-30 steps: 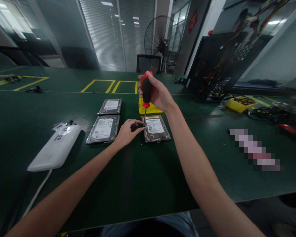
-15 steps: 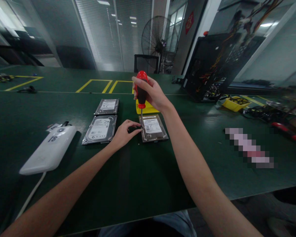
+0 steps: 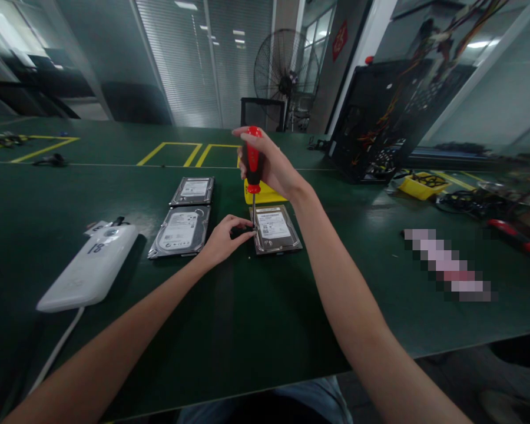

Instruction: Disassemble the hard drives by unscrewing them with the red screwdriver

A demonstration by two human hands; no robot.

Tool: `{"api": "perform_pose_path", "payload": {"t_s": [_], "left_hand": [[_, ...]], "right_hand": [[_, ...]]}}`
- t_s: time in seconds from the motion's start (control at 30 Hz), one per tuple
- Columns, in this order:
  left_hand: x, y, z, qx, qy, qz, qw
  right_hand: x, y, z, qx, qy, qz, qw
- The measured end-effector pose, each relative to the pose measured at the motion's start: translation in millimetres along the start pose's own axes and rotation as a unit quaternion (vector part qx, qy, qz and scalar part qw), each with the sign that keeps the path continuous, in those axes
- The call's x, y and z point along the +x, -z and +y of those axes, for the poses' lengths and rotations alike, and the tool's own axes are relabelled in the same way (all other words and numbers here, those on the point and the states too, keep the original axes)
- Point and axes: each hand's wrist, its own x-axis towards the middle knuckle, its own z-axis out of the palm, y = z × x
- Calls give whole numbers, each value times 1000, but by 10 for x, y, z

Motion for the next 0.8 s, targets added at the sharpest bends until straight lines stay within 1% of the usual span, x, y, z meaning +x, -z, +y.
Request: {"api": "perform_pose_path", "payload": {"t_s": [0.07,0.13,0.27,0.33,0.43,0.6,0.67,0.8], "left_hand": [[-3,3,10,-1,3,0,1000],[-3,5,13,-3,4,0,1000],[-1,6,3,-4,6,-5,1000],[-2,5,0,-5,8,-8,1000],[-5,1,7,-8,11,-4,1000],[-1,-10,6,-10,12,6,1000],[2,-13,-5,-13,11,5,1000],[3,-14,-17,-12,12,3,1000]], "right_hand": [[3,3,-12,0,-14,-14,1000],[7,8,-4,-11,-16,-9,1000],[12,18,28,-29,13,-1,999],[13,11,32,-37,23,11,999],[16,-11,34,-54,18,35,998],[33,-33,47,-76,14,51,996],[42,-22,40,-65,16,38,997],[49,22,5,-27,26,-57,998]]}}
